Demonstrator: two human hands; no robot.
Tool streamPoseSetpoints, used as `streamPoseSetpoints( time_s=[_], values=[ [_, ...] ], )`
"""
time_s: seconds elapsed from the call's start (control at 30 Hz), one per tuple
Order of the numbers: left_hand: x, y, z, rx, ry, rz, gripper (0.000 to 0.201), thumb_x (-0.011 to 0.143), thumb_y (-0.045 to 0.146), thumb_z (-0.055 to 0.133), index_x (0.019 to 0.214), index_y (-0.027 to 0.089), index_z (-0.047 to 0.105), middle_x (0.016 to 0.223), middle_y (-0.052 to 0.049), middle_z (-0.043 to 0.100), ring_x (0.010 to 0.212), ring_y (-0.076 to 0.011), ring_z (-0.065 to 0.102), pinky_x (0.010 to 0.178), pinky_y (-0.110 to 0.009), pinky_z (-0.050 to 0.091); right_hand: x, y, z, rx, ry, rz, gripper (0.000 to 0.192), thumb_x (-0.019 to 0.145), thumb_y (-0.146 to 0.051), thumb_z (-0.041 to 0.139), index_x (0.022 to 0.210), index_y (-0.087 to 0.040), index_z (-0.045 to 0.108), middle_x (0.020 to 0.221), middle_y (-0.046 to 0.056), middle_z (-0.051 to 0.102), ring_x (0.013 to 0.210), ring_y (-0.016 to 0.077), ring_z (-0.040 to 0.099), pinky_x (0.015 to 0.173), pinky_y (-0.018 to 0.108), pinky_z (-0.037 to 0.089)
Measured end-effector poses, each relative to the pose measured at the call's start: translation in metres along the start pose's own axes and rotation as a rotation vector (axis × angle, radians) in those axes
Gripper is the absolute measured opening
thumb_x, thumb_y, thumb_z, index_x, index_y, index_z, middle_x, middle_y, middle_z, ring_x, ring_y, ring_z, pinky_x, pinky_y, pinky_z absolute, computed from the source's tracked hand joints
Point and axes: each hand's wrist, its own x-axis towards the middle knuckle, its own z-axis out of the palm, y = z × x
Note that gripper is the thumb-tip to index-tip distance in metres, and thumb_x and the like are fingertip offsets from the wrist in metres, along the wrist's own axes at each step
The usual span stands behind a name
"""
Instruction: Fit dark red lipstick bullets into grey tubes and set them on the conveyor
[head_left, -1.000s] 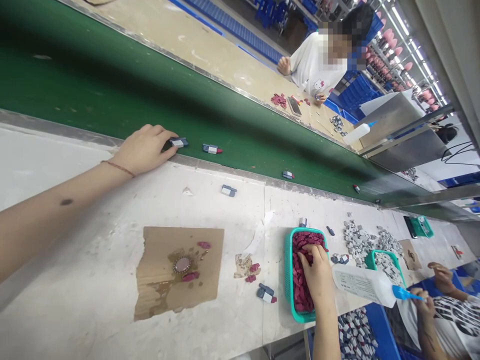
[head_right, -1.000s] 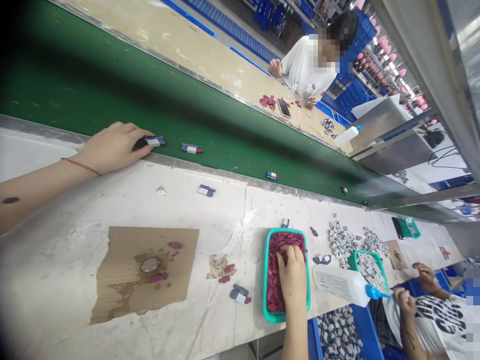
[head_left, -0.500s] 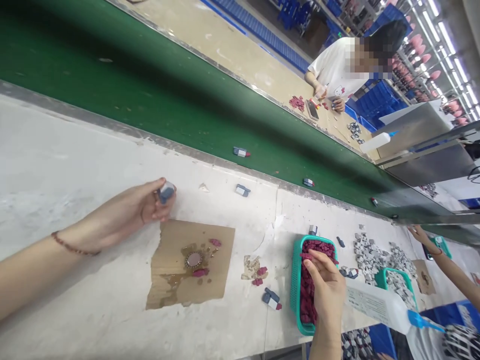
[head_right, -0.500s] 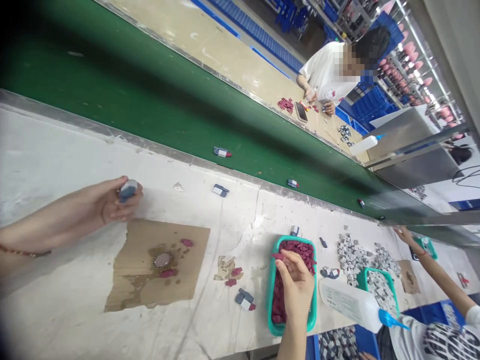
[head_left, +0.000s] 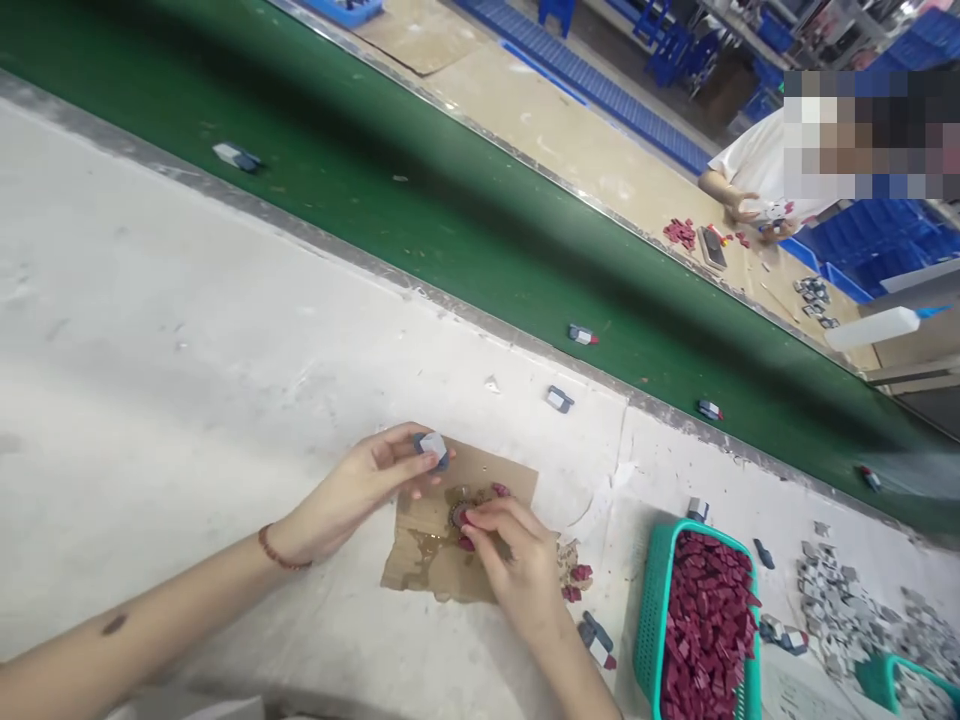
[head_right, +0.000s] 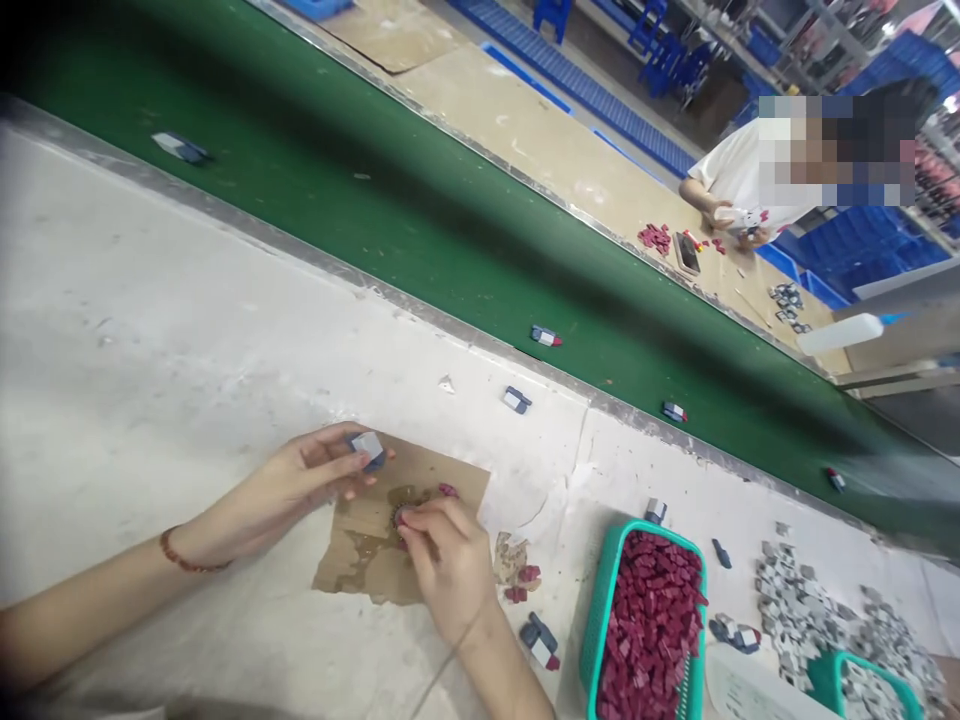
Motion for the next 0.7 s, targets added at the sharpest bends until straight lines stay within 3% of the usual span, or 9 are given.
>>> streamPoseSetpoints(
  time_s=[0.27, 0.37, 0.43, 0.57, 0.7],
  values=[
    [-0.001, -0.011, 0.0, 0.174, -0.056, 0.121, 0.04, 0.073, 0.053, 0.072, 0.089, 0.016, 0.067, 0.084, -0.007, 0.069, 0.07, -0.0191, 0.06, 0.059, -0.028, 0.05, 0.0, 0.005, 0.002, -0.344, -0.138, -0.13, 0.027, 0.099, -0.014, 0.042, 0.091, -0.018, 0.069, 0.085, 0.009, 0.068, 0.075, 0.0193, 0.067, 0.065, 0.03, 0.057],
    [-0.004, -0.013, 0.001, 0.223, -0.062, 0.173, 0.036, 0.078, 0.051, 0.068, 0.09, 0.018, 0.066, 0.084, -0.006, 0.067, 0.08, -0.0222, 0.061, 0.071, -0.031, 0.052, -0.001, 0.004, 0.003, -0.405, -0.112, -0.168, 0.029, 0.099, -0.014, 0.04, 0.091, -0.017, 0.067, 0.085, 0.008, 0.068, 0.074, 0.0187, 0.066, 0.064, 0.029, 0.056],
    [-0.006, -0.015, 0.001, 0.243, -0.106, 0.175, 0.034, 0.084, 0.051, 0.062, 0.089, 0.018, 0.063, 0.079, -0.004, 0.064, 0.077, -0.0206, 0.06, 0.071, -0.031, 0.051, -0.001, 0.004, 0.003, -0.423, -0.106, -0.156, 0.029, 0.099, -0.013, 0.039, 0.091, -0.016, 0.067, 0.083, 0.009, 0.067, 0.073, 0.0191, 0.065, 0.062, 0.029, 0.056],
    [-0.007, -0.019, 0.0, 0.205, -0.212, 0.135, 0.036, 0.092, 0.053, 0.048, 0.102, 0.019, 0.054, 0.079, -0.002, 0.055, 0.064, -0.0148, 0.053, 0.058, -0.027, 0.046, 0.002, 0.002, 0.001, -0.296, -0.135, -0.098, 0.026, 0.097, -0.013, 0.043, 0.091, -0.016, 0.069, 0.084, 0.009, 0.069, 0.073, 0.0191, 0.066, 0.062, 0.03, 0.057],
    [-0.006, -0.023, -0.002, 0.266, -0.148, 0.175, 0.039, 0.087, 0.052, 0.059, 0.111, 0.023, 0.046, 0.092, -0.003, 0.053, 0.069, -0.0147, 0.053, 0.057, -0.024, 0.044, 0.008, 0.005, -0.005, 0.031, -0.032, 0.063, 0.013, 0.09, -0.016, 0.06, 0.088, -0.02, 0.072, 0.086, 0.007, 0.072, 0.083, 0.0191, 0.07, 0.074, 0.03, 0.059]
  ],
)
